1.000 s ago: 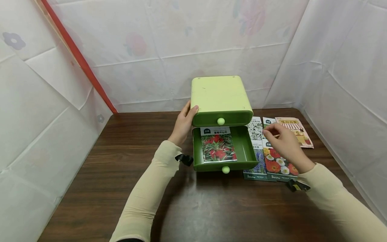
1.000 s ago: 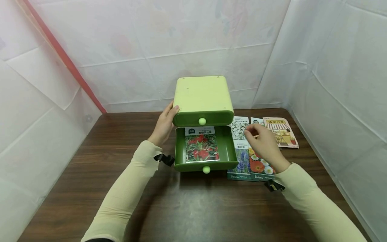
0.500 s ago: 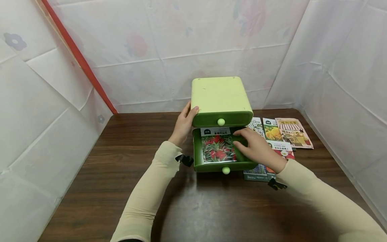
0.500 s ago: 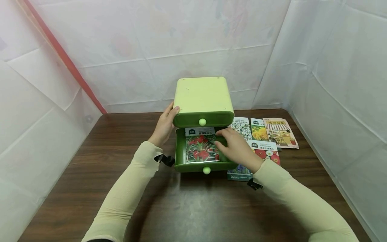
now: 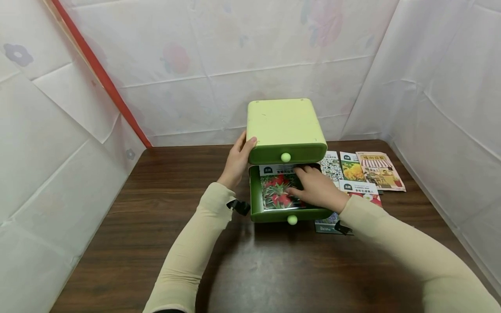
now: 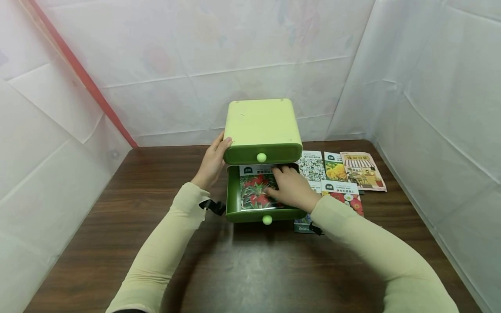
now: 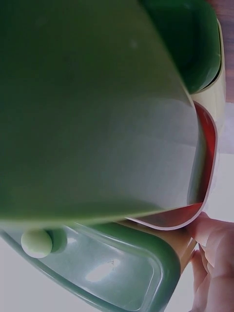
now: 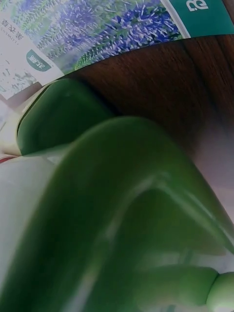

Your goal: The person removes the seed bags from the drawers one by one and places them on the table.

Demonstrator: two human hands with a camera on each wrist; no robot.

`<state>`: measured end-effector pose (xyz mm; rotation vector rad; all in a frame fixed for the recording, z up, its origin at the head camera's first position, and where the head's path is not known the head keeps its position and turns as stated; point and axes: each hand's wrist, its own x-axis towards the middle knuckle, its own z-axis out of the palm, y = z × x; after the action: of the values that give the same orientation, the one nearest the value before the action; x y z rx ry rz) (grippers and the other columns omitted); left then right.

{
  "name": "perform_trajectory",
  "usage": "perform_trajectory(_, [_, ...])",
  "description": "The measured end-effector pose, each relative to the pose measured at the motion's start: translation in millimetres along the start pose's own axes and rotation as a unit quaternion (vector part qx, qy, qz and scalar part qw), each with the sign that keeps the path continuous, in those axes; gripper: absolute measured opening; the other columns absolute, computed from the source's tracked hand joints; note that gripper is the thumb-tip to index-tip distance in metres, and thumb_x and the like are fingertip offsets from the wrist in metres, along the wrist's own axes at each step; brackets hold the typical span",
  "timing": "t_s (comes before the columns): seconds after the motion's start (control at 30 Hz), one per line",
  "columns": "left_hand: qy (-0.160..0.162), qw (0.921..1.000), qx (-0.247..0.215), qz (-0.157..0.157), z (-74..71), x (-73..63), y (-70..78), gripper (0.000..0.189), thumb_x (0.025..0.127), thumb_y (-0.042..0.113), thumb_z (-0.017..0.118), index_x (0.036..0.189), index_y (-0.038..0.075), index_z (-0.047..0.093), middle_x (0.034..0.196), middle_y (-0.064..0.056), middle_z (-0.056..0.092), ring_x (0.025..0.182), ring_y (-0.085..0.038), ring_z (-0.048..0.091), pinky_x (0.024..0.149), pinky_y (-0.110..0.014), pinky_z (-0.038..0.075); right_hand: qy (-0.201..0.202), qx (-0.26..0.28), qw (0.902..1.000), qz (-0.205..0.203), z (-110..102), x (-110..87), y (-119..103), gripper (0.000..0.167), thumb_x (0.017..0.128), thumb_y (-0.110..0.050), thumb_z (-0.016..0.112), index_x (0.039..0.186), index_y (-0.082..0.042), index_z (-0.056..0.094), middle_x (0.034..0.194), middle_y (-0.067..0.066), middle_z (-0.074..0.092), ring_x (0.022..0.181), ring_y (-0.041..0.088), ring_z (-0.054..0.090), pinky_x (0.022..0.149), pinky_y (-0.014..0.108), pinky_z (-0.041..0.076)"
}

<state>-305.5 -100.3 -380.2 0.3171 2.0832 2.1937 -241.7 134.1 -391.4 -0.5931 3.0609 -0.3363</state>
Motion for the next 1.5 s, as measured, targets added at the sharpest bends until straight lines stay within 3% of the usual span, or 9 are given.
perform_trajectory(0.23, [-0.002, 1.0, 0.004, 0.003, -0.4, 0.2, 0.2, 0.072, 0.097, 0.054, 0.051, 0.157, 0.033, 0.018, 0.161, 0.005, 0.025, 0.134, -0.024, 0.047, 0.107, -0.049, 0.044, -0.01, -0.066, 0.9975, -0.022, 7.8, 5.2, -2.3, 0.081, 0.088, -0.061, 0.062, 0.142, -0.003, 0.048, 0.121, 0.026, 0.062, 0.108, 0.042, 0.06, 0.084, 0.054, 0.052])
perform_trajectory(0.37, [-0.002, 1.0, 0.006, 0.004, -0.4, 0.5, 0.0, 0.071, 0.097, 0.054, 0.051, 0.157, 0.035, 0.018, 0.161, 0.005, 0.025, 0.135, -0.024, 0.046, 0.107, -0.05, 0.044, -0.018, -0.069, 0.997, -0.031, 9.6, 6.4, -4.0, 0.084, 0.086, -0.066, 0.061, 0.141, -0.003, 0.049, 0.116, 0.024, 0.062, 0.106, 0.042, 0.06, 0.083, 0.054, 0.052])
perform_trajectory(0.43, [-0.003, 1.0, 0.006, 0.004, -0.7, 0.9, -0.6, 0.07, 0.097, 0.054, 0.051, 0.157, 0.035, 0.018, 0.161, 0.005, 0.025, 0.135, -0.024, 0.045, 0.107, -0.05, 0.043, -0.025, -0.053, 0.9978, -0.031, 10.3, 6.8, -4.1, 0.085, 0.086, -0.065, 0.062, 0.141, -0.002, 0.047, 0.118, 0.025, 0.061, 0.109, 0.043, 0.059, 0.085, 0.055, 0.051])
perform_trajectory(0.63, [-0.004, 1.0, 0.008, 0.003, -0.5, 1.0, -0.5, 0.07, 0.098, 0.054, 0.051, 0.157, 0.034, 0.018, 0.161, 0.005, 0.025, 0.134, -0.023, 0.046, 0.107, -0.05, 0.043, -0.043, 0.013, 0.9985, -0.03, 11.3, 8.0, -1.9, 0.089, 0.09, -0.057, 0.062, 0.152, -0.001, 0.032, 0.15, 0.03, 0.037, 0.137, 0.049, 0.038, 0.105, 0.059, 0.041])
perform_trajectory(0.9, [-0.005, 1.0, 0.007, 0.005, -1.1, 1.3, -0.8, 0.073, 0.098, 0.054, 0.051, 0.158, 0.032, 0.016, 0.162, 0.005, 0.024, 0.136, -0.023, 0.045, 0.108, -0.05, 0.042, -0.062, 0.087, 0.9936, -0.038, 10.1, 8.6, -2.8, 0.089, 0.093, -0.048, 0.063, 0.154, 0.002, 0.023, 0.158, 0.027, 0.024, 0.144, 0.046, 0.027, 0.113, 0.058, 0.032])
perform_trajectory(1.27, [-0.014, 0.9999, -0.007, 0.001, -2.8, 1.7, -3.0, 0.068, 0.099, 0.052, 0.049, 0.157, 0.036, 0.016, 0.16, 0.003, 0.027, 0.122, -0.027, 0.054, 0.103, -0.05, 0.047, -0.102, 0.187, 0.9771, -0.009, 7.7, 10.1, -2.0, 0.083, 0.095, -0.04, 0.06, 0.156, -0.001, 0.02, 0.159, 0.026, 0.023, 0.143, 0.042, 0.031, 0.11, 0.058, 0.036])
perform_trajectory(1.5, [-0.01, 0.9999, -0.011, -0.001, -1.6, 1.6, -2.7, 0.07, 0.098, 0.053, 0.051, 0.157, 0.035, 0.018, 0.159, 0.003, 0.029, 0.121, -0.026, 0.055, 0.102, -0.05, 0.048, -0.078, 0.275, 0.9572, 0.047, 2.6, 9.4, -3.1, 0.072, 0.098, -0.035, 0.056, 0.154, -0.001, 0.027, 0.157, 0.021, 0.032, 0.136, 0.041, 0.042, 0.108, 0.057, 0.039])
